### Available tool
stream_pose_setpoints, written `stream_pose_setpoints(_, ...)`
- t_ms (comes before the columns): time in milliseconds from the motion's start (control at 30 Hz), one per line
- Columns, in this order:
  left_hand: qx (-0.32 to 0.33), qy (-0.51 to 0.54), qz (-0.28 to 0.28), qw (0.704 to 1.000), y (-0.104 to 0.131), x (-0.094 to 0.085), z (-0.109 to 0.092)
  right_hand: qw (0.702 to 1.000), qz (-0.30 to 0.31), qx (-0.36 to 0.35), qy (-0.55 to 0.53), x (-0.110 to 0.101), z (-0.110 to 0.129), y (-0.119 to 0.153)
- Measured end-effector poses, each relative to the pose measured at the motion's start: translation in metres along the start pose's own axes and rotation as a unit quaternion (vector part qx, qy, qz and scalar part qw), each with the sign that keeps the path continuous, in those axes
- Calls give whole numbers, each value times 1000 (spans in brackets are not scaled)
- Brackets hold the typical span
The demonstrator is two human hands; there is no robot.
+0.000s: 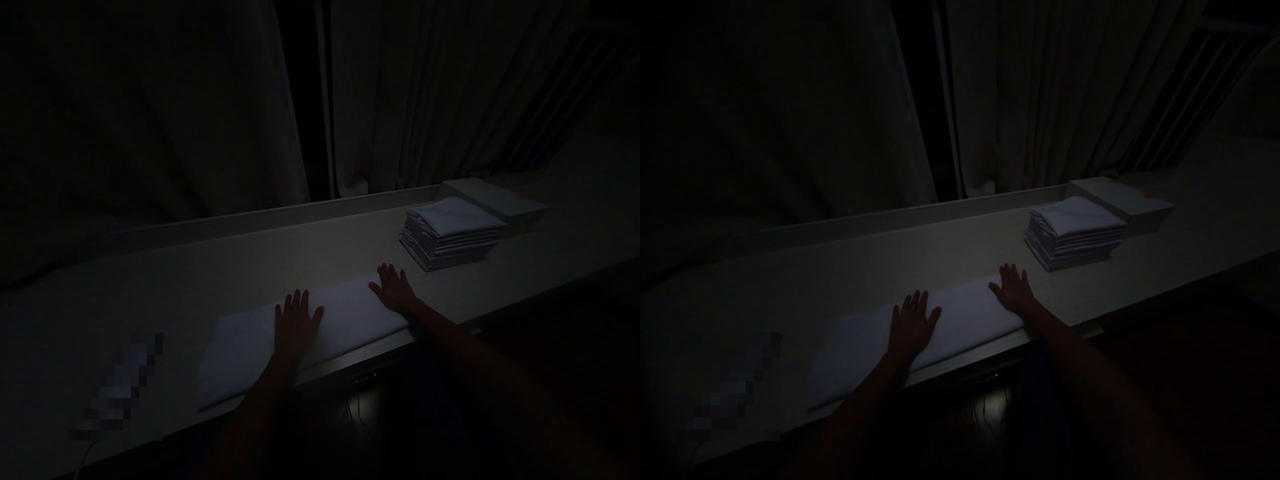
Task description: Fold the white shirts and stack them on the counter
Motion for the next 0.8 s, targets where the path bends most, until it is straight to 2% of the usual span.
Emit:
stream_pose_setpoints(200,5,1,-12,1000,-1,-4,1,1000,-11,-2,-6,-6,2,3)
stream_pose_setpoints(300,4,-6,-27,1000,-3,-15,-2,1000,-9,2,1,-5,2,3)
stream_pose_setpoints(367,25,-6,-37,999,-1,-25,-17,1000,-10,2,4,-4,3,3)
stream_pose_setpoints(433,78,11,-35,996,6,-30,-44,1000,-9,-1,6,-3,3,2)
stream_pose_setpoints(500,139,40,-20,989,18,-30,-75,1000,-8,-2,7,-3,2,2)
stream_pose_setpoints(567,175,67,-2,982,31,-24,-98,1000,-4,-2,8,-2,1,1)
stream_pose_setpoints(633,178,80,6,981,40,-18,-107,1000,0,0,8,-2,0,1)
stream_pose_setpoints(800,172,79,-6,982,44,-14,-103,1000,-4,1,3,-2,2,2)
Point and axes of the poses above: each hand's wrist, its own y-axis away from the middle knuckle, its own x-axis out of the palm, z = x × y, the point moved 8 cm from there along -y, towards the middle knuckle, and after that the axes turned 7 degrees about -z, right-handed, at the moved point
